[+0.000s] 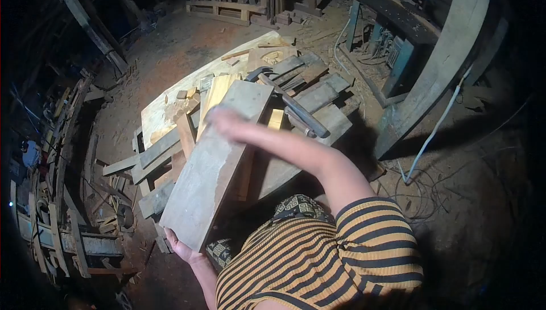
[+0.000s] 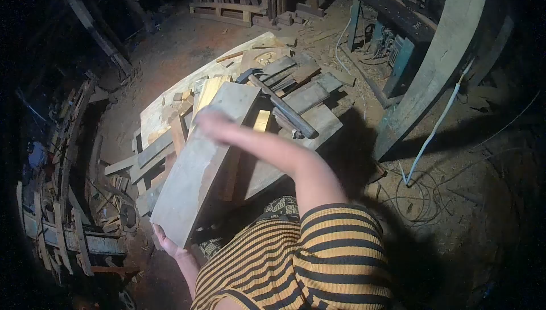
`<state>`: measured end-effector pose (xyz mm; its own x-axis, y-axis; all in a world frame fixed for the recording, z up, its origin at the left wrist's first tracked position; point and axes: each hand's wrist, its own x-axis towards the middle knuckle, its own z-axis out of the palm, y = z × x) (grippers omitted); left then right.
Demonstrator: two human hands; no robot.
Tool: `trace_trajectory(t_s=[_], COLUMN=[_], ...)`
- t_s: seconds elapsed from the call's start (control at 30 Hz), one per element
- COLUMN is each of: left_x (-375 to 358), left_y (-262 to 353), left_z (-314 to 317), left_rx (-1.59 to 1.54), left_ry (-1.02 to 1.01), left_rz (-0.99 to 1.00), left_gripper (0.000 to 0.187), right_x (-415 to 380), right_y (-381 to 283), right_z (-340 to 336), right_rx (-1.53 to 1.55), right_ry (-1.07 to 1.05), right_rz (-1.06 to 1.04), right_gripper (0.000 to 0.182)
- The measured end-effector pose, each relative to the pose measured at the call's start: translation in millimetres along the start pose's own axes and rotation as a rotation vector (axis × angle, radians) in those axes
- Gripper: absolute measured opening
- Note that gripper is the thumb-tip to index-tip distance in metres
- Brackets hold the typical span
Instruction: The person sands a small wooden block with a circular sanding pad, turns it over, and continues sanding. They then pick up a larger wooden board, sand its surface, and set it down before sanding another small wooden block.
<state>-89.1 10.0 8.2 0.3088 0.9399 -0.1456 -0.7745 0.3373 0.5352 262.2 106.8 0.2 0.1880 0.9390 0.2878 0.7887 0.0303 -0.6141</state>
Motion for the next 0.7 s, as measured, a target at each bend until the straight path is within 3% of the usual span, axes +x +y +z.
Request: trace_trajectory(t_s=[0.1,0.23,0.3,0.37,0.4,0.43,0.47,0.5,0.53,0.57,0.63,0.7], left_x=[2,5,5,2,4,7,8,9,9,10,16,16], left_y=[1,1,1,-3,-2,0,3,4,4,5,8,9], left_z=[-5,-13,-13,-1,-4,-11,-16,-18,-20,-23,-36,-42], left_rx=[-0.002,0.036,0.042,0.026,0.027,0.023,0.019,0.019,-0.016,-0.050,-0.024,0.005], left_ry=[0.010,0.043,0.023,0.114,0.113,0.088,0.062,0.061,0.117,0.174,0.219,0.270], left_rz=[0.008,0.051,0.042,0.061,0.056,0.038,0.021,0.020,-0.003,-0.027,0.016,0.062], left_gripper=[0.047,0.045,0.044,0.048,0.048,0.053,0.058,0.058,0.063,0.068,0.068,0.067], right_x=[30,33,43,45,42,26,8,-18,-42,-64,-102,-103], right_y=[74,76,67,26,10,-40,-70,-94,-126,-165,-180,-168], right_z=[-24,-20,7,34,61,66,89,104,114,86,104,94], right_rx=[-0.342,-0.431,-0.469,-0.031,-0.233,0.102,-0.015,0.157,0.328,0.148,0.332,0.297], right_ry=[0.186,0.313,0.515,0.294,0.173,-0.035,-0.138,-0.007,-0.150,-0.367,0.035,-0.046], right_rz=[0.182,0.256,0.213,0.402,0.046,0.225,0.031,-0.484,-0.419,-0.528,-0.985,-1.011], right_gripper=[0.029,0.030,0.028,0.025,0.022,0.019,0.016,0.017,0.018,0.016,0.014,0.014])
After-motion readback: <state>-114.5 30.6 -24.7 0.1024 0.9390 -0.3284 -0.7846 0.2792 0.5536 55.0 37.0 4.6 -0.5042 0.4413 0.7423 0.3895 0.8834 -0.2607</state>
